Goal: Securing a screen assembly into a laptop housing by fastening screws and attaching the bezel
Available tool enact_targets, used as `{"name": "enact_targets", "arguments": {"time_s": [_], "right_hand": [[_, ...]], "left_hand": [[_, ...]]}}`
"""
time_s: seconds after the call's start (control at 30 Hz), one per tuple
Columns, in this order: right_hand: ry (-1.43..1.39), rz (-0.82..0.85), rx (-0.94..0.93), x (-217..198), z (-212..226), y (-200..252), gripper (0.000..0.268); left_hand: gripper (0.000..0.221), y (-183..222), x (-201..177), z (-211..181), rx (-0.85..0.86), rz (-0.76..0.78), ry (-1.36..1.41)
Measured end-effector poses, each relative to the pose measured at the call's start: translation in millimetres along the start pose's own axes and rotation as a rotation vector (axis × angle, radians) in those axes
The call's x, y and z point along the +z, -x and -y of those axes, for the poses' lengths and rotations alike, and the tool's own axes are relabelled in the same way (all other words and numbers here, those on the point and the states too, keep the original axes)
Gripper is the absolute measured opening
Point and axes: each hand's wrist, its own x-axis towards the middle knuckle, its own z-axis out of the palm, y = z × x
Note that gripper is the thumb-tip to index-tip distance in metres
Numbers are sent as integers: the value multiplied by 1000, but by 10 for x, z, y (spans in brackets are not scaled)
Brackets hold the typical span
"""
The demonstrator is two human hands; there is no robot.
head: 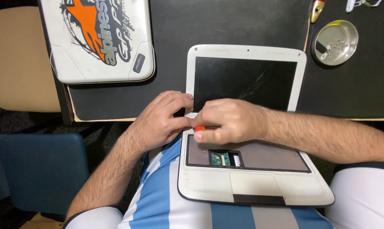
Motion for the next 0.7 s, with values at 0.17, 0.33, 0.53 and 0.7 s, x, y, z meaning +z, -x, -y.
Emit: {"name": "enact_targets", "arguments": {"time_s": [0.17, 0.33, 0.53, 0.7], "right_hand": [[-24, 29, 133, -73, 58, -66, 10], [-313, -117, 778, -839, 588, 2, 29], [-209, -239, 769, -1371, 1576, 786, 30], [-169, 96, 774, -1355, 2092, 1158, 53]], "left_hand": [[12, 16, -9, -23, -22, 5, 26], [17, 43, -169, -79, -108, -5, 217], [24, 76, -443, -114, -80, 83, 476], [38, 112, -402, -118, -16, 184, 420]]}}
